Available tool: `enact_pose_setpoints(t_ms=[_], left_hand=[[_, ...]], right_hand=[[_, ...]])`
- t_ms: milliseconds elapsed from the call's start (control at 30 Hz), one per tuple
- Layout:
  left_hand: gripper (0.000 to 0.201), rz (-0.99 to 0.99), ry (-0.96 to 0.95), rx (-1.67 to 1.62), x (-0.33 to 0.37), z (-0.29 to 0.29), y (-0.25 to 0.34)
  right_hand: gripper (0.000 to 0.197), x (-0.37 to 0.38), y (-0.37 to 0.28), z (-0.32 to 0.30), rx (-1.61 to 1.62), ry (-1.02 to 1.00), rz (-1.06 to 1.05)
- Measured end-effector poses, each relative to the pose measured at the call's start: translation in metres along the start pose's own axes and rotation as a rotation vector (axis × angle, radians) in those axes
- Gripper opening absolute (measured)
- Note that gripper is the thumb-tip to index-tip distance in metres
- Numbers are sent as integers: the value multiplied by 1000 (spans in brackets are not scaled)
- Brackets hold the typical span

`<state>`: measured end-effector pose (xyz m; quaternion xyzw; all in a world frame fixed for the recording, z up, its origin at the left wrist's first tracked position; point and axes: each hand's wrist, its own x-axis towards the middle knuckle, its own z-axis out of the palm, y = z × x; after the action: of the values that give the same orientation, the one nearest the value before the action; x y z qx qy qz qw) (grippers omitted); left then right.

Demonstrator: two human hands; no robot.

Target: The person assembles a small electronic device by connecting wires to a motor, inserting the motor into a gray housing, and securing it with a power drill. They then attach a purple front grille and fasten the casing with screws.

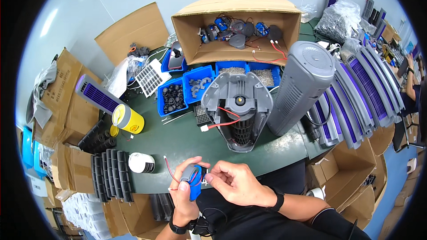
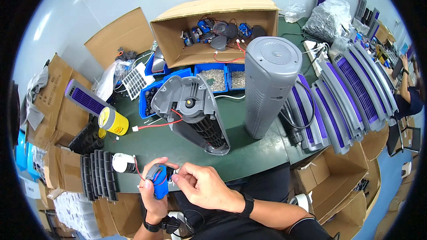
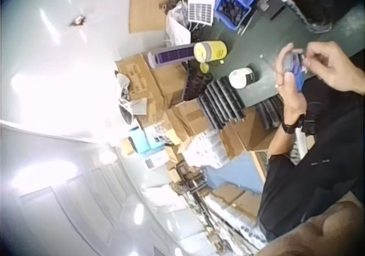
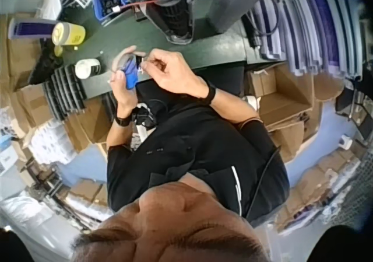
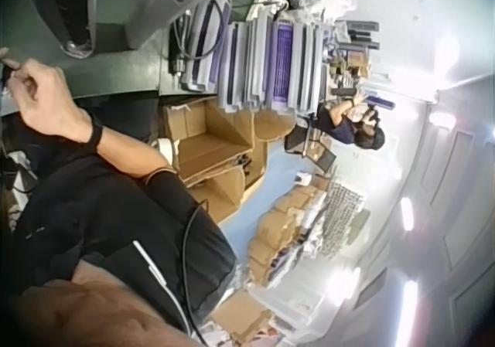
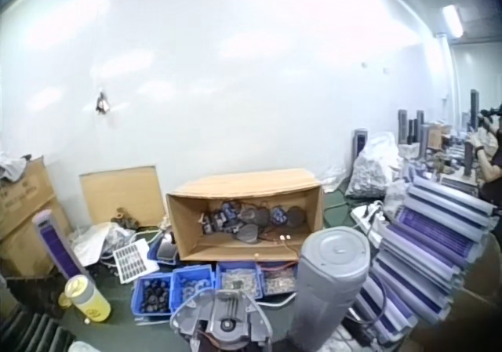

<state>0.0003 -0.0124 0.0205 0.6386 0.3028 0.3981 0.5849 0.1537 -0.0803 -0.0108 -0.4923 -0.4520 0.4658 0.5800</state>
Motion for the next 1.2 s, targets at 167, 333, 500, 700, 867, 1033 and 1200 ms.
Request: enact_pose_setpoints(t_ms=[167,333,500,700,867,1033,1200], left_hand=[[71,-25,-16,12,1,-4,8],[67,28,-12,66,-3,1,14],[73,250,22,372,-7,5,4],[67,-69,-58,14,12,-12,30],[62,-92,-101,41,30,-39,58],[60,-27,-115,246,45,-41,102],[58,119,-146,343,61,-31,147]], right_hand=[[15,-2,-17,3,-151,97,-120],[19,-5,-8,4,59,48,-17],[21,-9,-1,11,288,48,116],[14,-15,-26,-4,20,324,-232],[44,0,-41,-64,-614,730,-839],[86,31,-38,-70,-300,652,-663],[83,66,-32,-85,92,231,-424]])
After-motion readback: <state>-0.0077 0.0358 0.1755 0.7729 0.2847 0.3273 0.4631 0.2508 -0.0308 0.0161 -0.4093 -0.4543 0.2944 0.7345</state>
